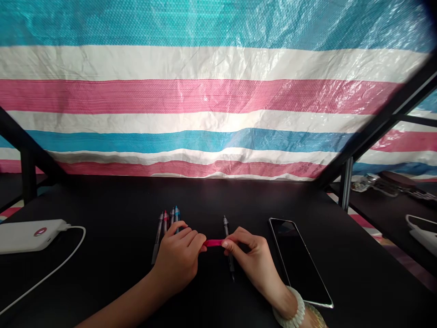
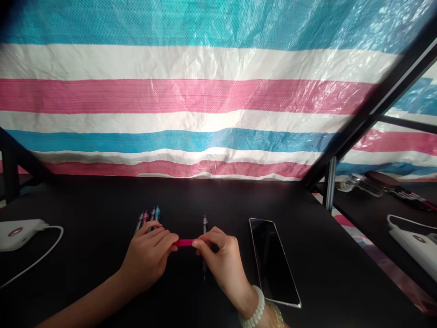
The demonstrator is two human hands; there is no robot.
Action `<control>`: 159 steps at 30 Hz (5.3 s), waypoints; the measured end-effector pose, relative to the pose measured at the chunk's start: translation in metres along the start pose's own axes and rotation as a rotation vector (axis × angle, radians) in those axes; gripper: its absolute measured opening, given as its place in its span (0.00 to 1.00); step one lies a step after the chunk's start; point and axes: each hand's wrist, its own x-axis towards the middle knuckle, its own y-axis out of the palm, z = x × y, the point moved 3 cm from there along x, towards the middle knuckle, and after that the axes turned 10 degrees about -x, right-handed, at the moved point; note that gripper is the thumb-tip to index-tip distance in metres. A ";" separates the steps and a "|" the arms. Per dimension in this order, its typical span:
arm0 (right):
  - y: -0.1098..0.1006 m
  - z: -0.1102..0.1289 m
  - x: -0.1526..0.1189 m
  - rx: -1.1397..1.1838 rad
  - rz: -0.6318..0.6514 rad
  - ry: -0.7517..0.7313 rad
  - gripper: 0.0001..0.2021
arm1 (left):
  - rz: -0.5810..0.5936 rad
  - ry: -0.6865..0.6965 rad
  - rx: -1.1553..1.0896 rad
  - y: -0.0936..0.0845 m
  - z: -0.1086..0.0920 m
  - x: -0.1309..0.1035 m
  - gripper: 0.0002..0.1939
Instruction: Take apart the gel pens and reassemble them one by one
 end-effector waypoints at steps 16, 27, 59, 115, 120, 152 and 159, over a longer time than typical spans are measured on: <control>-0.003 0.004 0.005 0.008 0.183 -0.002 0.19 | -0.136 0.092 0.053 -0.008 -0.002 0.003 0.06; 0.002 0.002 0.000 -0.149 0.017 -0.145 0.11 | -0.049 0.067 0.119 -0.002 -0.005 0.003 0.11; -0.006 0.001 0.004 0.146 0.074 0.079 0.13 | -0.006 0.026 0.075 -0.003 0.005 0.003 0.07; -0.002 -0.005 0.008 0.448 0.188 0.211 0.21 | -0.026 -0.048 -0.158 -0.009 0.013 0.002 0.08; 0.001 -0.009 0.009 0.355 0.206 0.231 0.24 | -0.048 -0.042 -0.141 -0.012 0.013 0.004 0.08; 0.003 0.005 0.004 0.549 0.446 0.251 0.12 | -0.458 -1.106 -1.462 -0.003 0.044 -0.001 0.21; 0.000 0.004 0.004 0.653 0.411 0.281 0.09 | -0.584 -1.198 -1.594 -0.002 0.050 -0.002 0.12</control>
